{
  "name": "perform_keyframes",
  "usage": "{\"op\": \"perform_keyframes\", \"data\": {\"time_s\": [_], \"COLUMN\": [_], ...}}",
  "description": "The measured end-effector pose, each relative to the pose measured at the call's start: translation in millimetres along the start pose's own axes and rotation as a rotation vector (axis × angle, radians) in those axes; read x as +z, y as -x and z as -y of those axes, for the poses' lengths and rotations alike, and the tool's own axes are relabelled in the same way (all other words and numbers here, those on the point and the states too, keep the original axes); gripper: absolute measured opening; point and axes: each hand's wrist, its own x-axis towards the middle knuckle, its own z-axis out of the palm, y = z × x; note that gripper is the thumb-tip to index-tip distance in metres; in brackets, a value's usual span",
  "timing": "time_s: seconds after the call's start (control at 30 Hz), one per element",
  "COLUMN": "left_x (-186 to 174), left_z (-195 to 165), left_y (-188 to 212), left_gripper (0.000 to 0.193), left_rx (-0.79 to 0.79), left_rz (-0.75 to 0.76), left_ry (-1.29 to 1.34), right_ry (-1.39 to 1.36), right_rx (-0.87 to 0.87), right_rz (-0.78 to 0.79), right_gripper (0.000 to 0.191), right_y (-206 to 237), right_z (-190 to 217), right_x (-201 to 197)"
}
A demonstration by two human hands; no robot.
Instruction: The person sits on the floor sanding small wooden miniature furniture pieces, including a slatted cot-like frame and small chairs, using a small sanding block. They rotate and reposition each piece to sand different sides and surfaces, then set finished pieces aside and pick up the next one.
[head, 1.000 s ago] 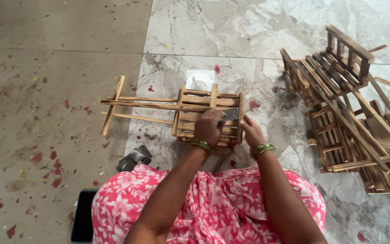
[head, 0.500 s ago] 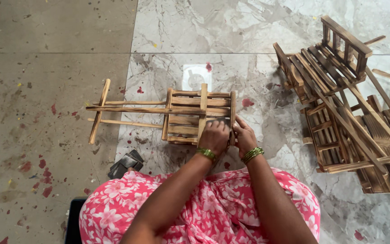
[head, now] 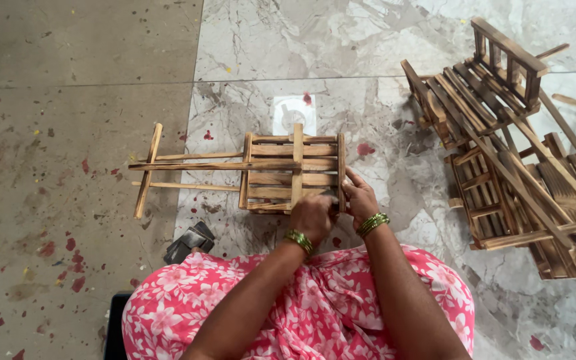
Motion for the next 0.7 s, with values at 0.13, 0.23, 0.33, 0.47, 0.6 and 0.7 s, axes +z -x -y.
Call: {"op": "perform_keyframes", "data": {"time_s": [0.13, 0.23, 0.33, 0.47, 0.6, 0.7], "left_x": [-8.2, -12.4, -15.5, -24.2, -31.5, -22.8], "left_z": [-2.2, -11.3, -16.0, -9.1, -1.7, -4.7], "left_y": [-43.3, -70.0, -55.7, -33.5, -63.7, -93.7], "left_gripper": [0.024, 0.020, 0.022, 0.022, 0.021, 0.022], "left_rx": [-0.116, -0.355, -0.293, -0.317, -0.401, -0.502], "left_rz": [-0.279, 0.099, -0.087, 0.047, -0.104, -0.171], "left_ry": [0.202, 0.221, 0.260, 0.363, 0.404, 0.493], "right_ry": [0.003, 0.019, 0.027, -0.012, -0.038, -0.005], "right_rx": [-0.039, -0.033, -0.037, -0.039, -0.046, -0.077], "right_rz": [0.044, 0.044, 0.054, 0.061, 0.086, 0.098], "right_gripper": [0.047, 0.047, 0.048, 0.047, 0.046, 0.048], "right_y": [-0.3, -0.7, -1.1, 0.7, 0.8, -0.7], "right_z": [-2.9, -1.5, 0.2, 0.1, -0.7, 0.9], "right_x": [-2.2, -2.4, -2.1, -0.5, -0.6, -1.2]}}
